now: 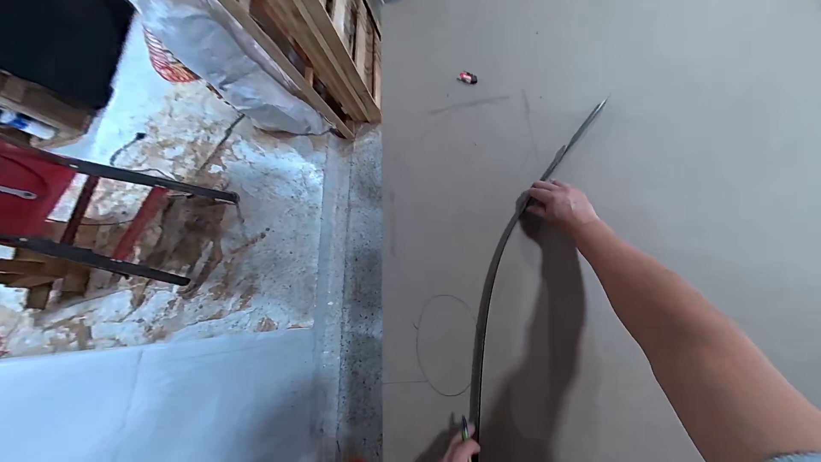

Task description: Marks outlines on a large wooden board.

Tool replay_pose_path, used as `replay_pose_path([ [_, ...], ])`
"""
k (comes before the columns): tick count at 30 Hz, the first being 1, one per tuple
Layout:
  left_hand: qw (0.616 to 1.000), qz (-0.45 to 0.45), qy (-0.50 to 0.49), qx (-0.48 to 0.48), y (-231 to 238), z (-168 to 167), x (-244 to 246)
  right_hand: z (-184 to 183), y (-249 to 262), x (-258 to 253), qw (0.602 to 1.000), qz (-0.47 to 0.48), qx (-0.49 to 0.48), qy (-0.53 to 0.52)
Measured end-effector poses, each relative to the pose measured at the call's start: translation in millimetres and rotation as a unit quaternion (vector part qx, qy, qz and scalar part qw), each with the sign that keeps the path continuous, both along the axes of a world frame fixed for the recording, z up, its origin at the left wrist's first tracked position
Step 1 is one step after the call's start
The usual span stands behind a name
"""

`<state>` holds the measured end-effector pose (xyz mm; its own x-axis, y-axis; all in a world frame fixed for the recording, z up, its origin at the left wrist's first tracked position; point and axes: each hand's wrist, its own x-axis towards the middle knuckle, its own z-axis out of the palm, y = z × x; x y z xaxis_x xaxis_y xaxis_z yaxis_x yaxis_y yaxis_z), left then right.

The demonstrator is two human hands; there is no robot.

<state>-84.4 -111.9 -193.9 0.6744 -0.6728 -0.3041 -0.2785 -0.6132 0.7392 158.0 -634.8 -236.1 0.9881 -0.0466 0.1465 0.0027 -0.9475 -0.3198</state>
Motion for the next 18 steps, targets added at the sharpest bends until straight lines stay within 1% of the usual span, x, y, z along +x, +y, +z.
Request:
replay_pose_path([
  [1,0.999,0.007,-0.017,-0.041,-8.5,-10.1,17.2,-5.8,-0.5,0.4,1.000,0.002,0.009,-0.021],
  [4,0.995,-0.005,-0.047,-0.090,-36.5,-33.3,65.2,-21.0,0.2,-0.3,0.995,-0.023,-0.008,-0.094],
  [7,0.987,-0.041,-0.057,-0.144,-58.2,-48.2,93.1,-24.2,-1.1,2.5,0.991,-0.039,-0.008,-0.131],
  [11,0.980,-0.068,-0.027,-0.185,-67.5,-54.7,101.3,-26.8,-13.5,19.2,0.992,-0.019,0.048,-0.119],
  [15,0.981,-0.045,0.028,-0.185,-78.1,-47.3,111.9,-25.0,-20.5,41.3,0.994,-0.024,0.029,-0.102],
  [18,0.984,-0.036,0.071,-0.158,-85.6,-42.3,120.7,-18.1,-22.9,51.9,0.997,-0.059,0.038,-0.029],
])
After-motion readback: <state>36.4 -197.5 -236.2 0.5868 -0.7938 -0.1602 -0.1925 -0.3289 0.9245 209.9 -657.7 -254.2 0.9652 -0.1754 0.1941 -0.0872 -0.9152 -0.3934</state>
